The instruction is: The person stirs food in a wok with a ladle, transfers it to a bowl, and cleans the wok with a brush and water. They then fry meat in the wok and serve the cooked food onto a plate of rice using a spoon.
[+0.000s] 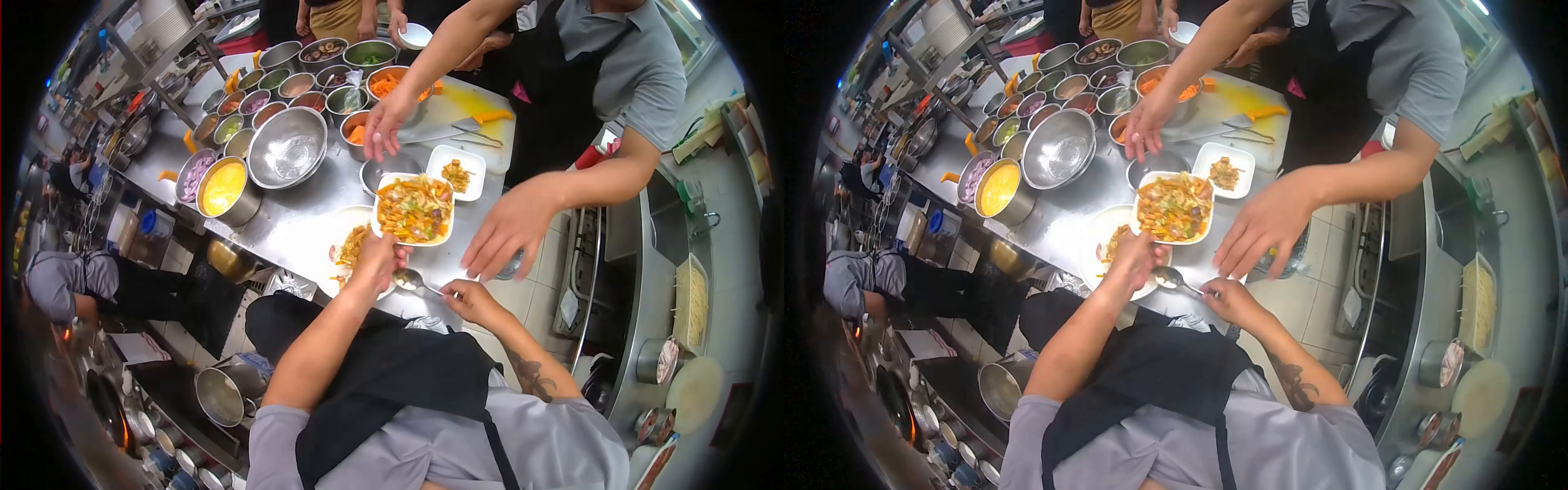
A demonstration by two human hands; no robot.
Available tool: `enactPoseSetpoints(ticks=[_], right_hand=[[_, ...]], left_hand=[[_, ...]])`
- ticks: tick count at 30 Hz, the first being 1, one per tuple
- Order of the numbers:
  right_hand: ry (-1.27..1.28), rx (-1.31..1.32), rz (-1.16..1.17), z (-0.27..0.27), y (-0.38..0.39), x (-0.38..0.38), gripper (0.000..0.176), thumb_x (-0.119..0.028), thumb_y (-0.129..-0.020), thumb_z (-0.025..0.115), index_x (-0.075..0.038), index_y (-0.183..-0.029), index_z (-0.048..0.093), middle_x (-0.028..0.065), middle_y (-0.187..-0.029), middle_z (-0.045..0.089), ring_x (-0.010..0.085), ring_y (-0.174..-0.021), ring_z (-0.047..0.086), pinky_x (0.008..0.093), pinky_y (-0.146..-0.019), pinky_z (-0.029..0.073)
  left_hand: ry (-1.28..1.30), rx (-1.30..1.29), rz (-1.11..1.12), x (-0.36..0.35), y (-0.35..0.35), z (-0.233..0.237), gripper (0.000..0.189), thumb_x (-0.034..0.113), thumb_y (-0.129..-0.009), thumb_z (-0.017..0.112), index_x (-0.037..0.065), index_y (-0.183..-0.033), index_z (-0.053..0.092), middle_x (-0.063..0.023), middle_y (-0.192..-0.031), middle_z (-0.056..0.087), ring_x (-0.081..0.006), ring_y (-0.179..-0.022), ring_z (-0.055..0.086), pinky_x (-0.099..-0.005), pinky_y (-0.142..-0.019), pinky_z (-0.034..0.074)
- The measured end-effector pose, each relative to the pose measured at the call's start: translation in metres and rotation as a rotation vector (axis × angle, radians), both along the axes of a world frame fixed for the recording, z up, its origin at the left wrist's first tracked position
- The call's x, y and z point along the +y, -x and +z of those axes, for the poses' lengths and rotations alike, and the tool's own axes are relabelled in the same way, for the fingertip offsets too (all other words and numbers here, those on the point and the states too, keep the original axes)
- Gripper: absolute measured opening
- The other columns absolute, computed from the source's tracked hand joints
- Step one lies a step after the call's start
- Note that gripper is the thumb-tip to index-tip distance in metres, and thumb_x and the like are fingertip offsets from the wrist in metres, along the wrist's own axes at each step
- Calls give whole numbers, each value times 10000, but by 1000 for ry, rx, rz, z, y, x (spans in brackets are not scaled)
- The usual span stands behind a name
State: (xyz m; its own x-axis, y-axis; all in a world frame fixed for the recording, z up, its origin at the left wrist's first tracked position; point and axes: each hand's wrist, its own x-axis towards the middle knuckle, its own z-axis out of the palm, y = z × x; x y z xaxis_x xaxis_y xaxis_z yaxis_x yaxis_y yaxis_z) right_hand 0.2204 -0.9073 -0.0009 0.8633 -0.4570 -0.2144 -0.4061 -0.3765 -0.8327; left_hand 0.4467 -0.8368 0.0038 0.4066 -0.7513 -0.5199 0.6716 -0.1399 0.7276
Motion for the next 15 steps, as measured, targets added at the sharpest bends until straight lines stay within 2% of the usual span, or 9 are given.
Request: enactPoseSetpoints(ticks=[1,4,5,8,11,14,15], right_hand=[[144,-84,41,-7,8,0,178,-108,-853,619,-7,-997,639,89,-835,663,142,-702,585,264,-657,481],[35,-245,64,6,27,-1,152,-98,-854,620,-16,-980,641,82,-858,667,163,-767,615,288,-708,496],[-72,-305,0,-6,34,-2,154,-79,-836,633,-10,-973,640,87,-881,673,166,-827,625,309,-727,506],[-198,-6,-162,-16,72,-6,165,-68,-797,662,8,-943,646,82,-865,680,142,-811,618,302,-694,506],[-101,16,-223,-32,95,-10,178,-47,-787,647,30,-947,632,132,-793,683,205,-767,661,327,-690,517],[10,-62,-349,-35,109,-12,163,-34,-784,648,34,-931,630,131,-806,683,197,-765,655,320,-692,515],[-24,-115,-411,-34,113,-14,171,-45,-780,658,22,-936,639,122,-807,682,175,-754,649,319,-661,515]], left_hand=[[-23,22,1,-7,7,-9,198,49,-858,432,10,-1041,498,-103,-782,604,-115,-571,506,-250,-496,414],[-131,14,-20,-21,25,-2,229,23,-862,406,-6,-1085,453,-129,-784,599,-135,-576,535,-256,-483,424],[-135,25,-41,-25,28,-6,232,19,-860,403,-10,-1087,446,-134,-785,598,-138,-579,537,-257,-480,423],[-172,46,-101,-37,32,-25,257,9,-847,394,-9,-1101,429,-142,-786,593,-136,-567,534,-259,-461,420],[-236,44,-143,-46,36,-34,298,6,-825,382,10,-1121,419,-139,-785,587,-116,-532,510,-254,-435,423],[-258,46,-165,-47,40,-36,306,3,-821,382,10,-1126,413,-143,-788,587,-109,-524,493,-247,-437,427],[-263,41,-175,-48,41,-42,303,5,-825,385,11,-1126,413,-142,-791,588,-107,-524,489,-247,-439,430]])
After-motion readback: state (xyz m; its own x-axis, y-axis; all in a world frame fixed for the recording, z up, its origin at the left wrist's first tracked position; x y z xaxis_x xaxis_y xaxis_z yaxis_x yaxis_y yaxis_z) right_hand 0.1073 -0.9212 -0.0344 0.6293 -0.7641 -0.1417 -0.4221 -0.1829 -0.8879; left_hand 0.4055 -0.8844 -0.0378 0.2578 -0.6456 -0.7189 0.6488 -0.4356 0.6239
